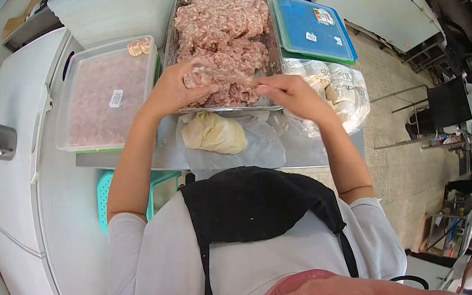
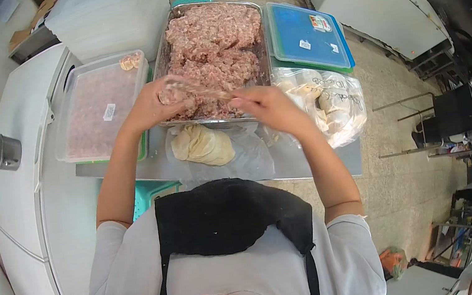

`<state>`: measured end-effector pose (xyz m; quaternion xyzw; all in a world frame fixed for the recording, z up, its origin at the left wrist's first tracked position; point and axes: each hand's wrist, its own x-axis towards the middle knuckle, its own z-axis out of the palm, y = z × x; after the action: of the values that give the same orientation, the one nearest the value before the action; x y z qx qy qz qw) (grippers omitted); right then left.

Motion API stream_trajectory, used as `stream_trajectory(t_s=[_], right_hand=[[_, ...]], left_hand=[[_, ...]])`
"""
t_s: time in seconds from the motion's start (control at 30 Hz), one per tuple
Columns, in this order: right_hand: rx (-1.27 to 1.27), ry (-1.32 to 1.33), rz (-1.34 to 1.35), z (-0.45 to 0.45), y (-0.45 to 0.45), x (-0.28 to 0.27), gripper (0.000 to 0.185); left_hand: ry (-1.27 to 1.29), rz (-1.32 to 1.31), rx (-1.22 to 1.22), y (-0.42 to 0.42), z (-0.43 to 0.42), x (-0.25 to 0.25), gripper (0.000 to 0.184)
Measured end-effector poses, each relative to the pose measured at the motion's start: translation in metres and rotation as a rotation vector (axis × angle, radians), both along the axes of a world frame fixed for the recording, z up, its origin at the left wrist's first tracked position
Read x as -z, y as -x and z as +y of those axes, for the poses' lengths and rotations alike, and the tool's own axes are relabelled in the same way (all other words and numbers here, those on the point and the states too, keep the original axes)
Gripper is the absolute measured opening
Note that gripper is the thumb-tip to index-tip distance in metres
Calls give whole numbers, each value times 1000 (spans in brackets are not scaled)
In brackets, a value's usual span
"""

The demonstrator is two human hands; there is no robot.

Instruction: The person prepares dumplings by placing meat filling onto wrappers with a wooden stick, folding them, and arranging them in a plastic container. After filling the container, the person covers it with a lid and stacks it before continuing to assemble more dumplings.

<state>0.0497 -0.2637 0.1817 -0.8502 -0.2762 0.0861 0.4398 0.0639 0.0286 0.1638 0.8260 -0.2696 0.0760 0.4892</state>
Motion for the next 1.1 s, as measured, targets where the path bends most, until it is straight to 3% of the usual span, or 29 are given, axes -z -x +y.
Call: stream_trajectory(t_s=[0.03,0.13,0.2,0.27,0.3,0.4,0.47,0.53,0.6,0.67,0.73,0.8,0.87,0.9,0.97,1.03,1.1], right_hand=[[24,-12,-107,16,3,12,31],[-27,132,-47,24,-11,11,27],[23,36,-28,30,-6,-8,26],[274,393,-434,44,8,-22,25],[268,254,-501,56,18,-22,25],[288,293,-564,74,10,33,26],[309,241,-508,47,-9,89,29],[331,599,-242,21,-12,98,26],[408,490,-198,10,0,77,25],[482,387,-146,11,18,50,24],[518,68,-329,30,32,19,20],[472,114,-327,56,37,2,19],[446,306,-502,63,32,23,25],[472,269,-520,55,17,37,27],[497,295,-390,24,12,36,27],[511,243,-128,7,14,14,28],[409,110,-123,8,24,-2,26]], left_hand=[[-20,98,47,-4,4,0,41],[-18,268,108,-9,16,-2,36],[1,338,119,-16,25,0,34],[-72,451,33,-39,34,16,35],[-73,448,41,-48,35,27,35],[52,445,84,-66,37,55,37],[-206,305,36,-70,38,59,43],[-155,365,75,-60,43,42,46],[-102,438,113,-50,44,18,50],[-80,316,214,-44,38,0,57],[-154,193,204,-54,28,12,61],[-230,66,184,-59,19,14,66],[-260,328,130,-58,7,11,69],[-263,332,134,-57,5,16,69],[-80,-30,34,-55,5,25,62],[5,-103,64,-52,4,20,58],[89,-169,94,-46,1,8,55]])
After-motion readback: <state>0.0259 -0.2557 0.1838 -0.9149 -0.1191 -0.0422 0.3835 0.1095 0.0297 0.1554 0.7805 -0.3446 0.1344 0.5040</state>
